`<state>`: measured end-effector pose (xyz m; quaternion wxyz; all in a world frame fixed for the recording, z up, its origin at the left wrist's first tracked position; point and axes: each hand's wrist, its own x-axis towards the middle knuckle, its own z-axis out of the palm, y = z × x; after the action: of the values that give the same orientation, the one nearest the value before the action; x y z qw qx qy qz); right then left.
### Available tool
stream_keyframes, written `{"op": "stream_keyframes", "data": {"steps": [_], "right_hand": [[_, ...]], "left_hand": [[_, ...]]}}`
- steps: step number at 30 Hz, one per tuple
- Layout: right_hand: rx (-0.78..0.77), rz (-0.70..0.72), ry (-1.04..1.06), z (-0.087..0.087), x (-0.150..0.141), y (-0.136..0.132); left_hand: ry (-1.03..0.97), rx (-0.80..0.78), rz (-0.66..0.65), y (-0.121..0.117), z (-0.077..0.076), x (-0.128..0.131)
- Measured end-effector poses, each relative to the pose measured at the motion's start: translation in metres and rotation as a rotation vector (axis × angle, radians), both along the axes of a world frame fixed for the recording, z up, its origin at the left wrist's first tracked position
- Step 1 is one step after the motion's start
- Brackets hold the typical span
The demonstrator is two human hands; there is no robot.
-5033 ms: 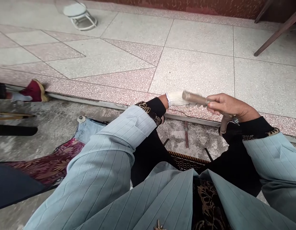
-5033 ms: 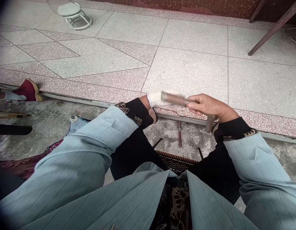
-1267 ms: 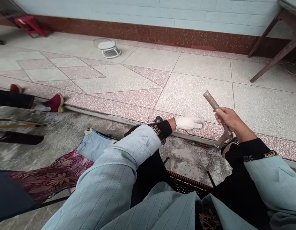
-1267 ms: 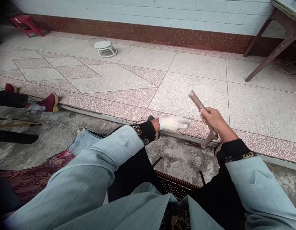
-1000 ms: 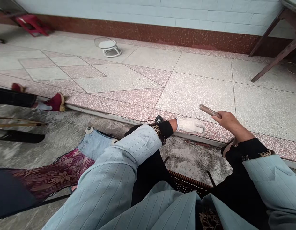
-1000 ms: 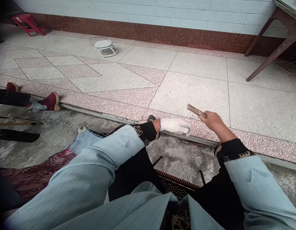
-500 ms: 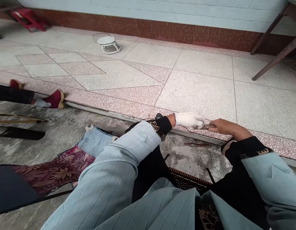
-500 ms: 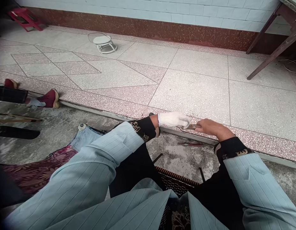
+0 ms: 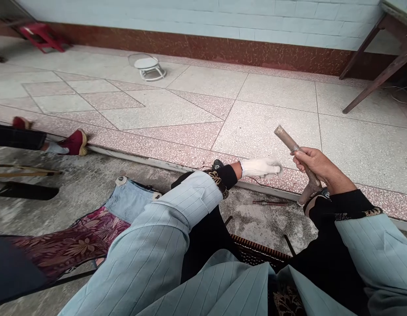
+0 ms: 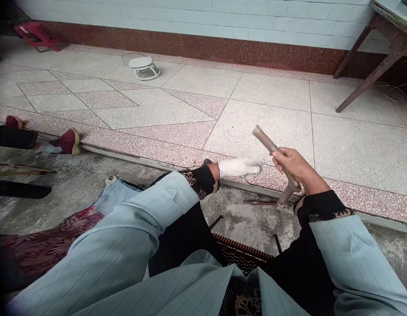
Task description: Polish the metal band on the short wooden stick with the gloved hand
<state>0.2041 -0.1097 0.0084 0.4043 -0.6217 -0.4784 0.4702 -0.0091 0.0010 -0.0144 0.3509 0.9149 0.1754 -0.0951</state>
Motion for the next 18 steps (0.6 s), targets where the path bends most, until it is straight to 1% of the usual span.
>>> {"op": "stream_keyframes", "data": {"steps": [1,2,4,6,7,8,10,13,15,17,18], "right_hand": [[-0.003,-0.065,-0.031,-0.003,0.004,0.002],[-0.008,-0.119,-0.105,-0.007,0.008,0.005],[-0.037,-0.166,-0.368,-0.014,0.018,0.009],[-0.085,-0.116,-0.664,-0.022,0.027,0.011],[-0.109,-0.058,-0.766,-0.025,0.030,0.011],[-0.126,0.015,-0.823,-0.029,0.032,0.011],[-0.151,0.189,-0.820,-0.035,0.033,0.010],[-0.194,0.479,-0.696,-0.038,0.024,0.005],[-0.232,0.666,-0.597,-0.034,0.011,0.001],[-0.262,0.820,-0.479,-0.024,-0.004,-0.004],[-0.264,0.869,-0.398,-0.017,-0.010,-0.007]], "left_hand": [[0.005,-0.019,-0.010,-0.003,-0.003,0.001],[0.010,-0.030,-0.016,-0.005,-0.005,0.003],[0.016,-0.033,-0.017,-0.009,-0.008,0.004],[0.031,-0.042,-0.013,-0.008,-0.009,0.003],[0.040,-0.046,-0.009,-0.006,-0.008,0.001],[0.045,-0.048,-0.003,-0.003,-0.007,-0.001],[0.040,-0.043,0.013,0.005,-0.001,-0.006],[0.015,-0.021,0.035,0.018,0.008,-0.014],[0.002,0.004,0.051,0.023,0.013,-0.016],[-0.013,0.048,0.065,0.024,0.015,-0.017],[-0.021,0.070,0.070,0.024,0.015,-0.016]]}}
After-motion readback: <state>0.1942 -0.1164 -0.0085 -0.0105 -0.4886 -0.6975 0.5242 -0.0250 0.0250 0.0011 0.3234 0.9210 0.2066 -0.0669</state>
